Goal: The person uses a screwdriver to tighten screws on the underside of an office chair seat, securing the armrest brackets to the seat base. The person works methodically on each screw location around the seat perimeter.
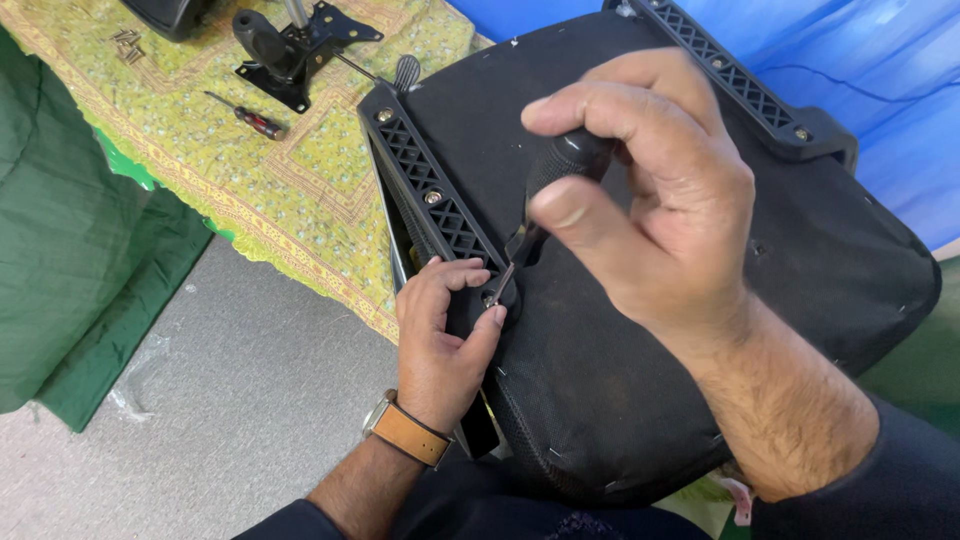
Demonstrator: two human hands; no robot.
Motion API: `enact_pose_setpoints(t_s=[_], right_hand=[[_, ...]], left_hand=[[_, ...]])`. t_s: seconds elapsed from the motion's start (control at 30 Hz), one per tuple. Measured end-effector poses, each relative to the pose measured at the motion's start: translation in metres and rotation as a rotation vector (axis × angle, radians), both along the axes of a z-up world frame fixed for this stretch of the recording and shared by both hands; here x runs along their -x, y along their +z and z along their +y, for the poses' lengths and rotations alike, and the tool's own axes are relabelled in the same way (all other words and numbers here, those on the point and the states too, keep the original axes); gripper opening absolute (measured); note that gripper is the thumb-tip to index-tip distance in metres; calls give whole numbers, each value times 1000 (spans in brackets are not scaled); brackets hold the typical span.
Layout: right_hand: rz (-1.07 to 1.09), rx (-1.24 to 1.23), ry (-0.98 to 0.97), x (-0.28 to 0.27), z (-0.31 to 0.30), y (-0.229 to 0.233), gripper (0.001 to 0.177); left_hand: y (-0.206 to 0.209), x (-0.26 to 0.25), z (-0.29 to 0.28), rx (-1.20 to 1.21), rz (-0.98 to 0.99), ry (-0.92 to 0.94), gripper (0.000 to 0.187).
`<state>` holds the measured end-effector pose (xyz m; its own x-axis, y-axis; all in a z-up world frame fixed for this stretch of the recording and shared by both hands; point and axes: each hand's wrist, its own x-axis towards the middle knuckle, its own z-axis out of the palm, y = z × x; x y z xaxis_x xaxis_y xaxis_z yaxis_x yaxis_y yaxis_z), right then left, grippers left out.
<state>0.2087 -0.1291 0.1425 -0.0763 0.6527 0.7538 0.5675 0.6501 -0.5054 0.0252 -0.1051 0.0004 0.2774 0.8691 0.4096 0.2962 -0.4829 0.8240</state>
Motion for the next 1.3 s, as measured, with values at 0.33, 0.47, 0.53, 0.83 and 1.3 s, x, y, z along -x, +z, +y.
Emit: enact_pose_setpoints(t_s=[0.33,0.47,0.53,0.83,1.3], right_hand=[[-5,168,198,2,1,18,31],[194,306,387,7,-2,23,33],[172,260,307,11,-3,20,31],[9,50,-39,17,-10,9,31],[-15,62,-131,24,-13,8,30]], left_hand=[[-5,0,-1,21,5,-4,31],[-3,0,-1,-14,17,5,22],[-3,-1,-2,-30,21,9,17],[-3,-1,-1,-38,3,18,12],[-6,4,2,22,-5,-47,28]])
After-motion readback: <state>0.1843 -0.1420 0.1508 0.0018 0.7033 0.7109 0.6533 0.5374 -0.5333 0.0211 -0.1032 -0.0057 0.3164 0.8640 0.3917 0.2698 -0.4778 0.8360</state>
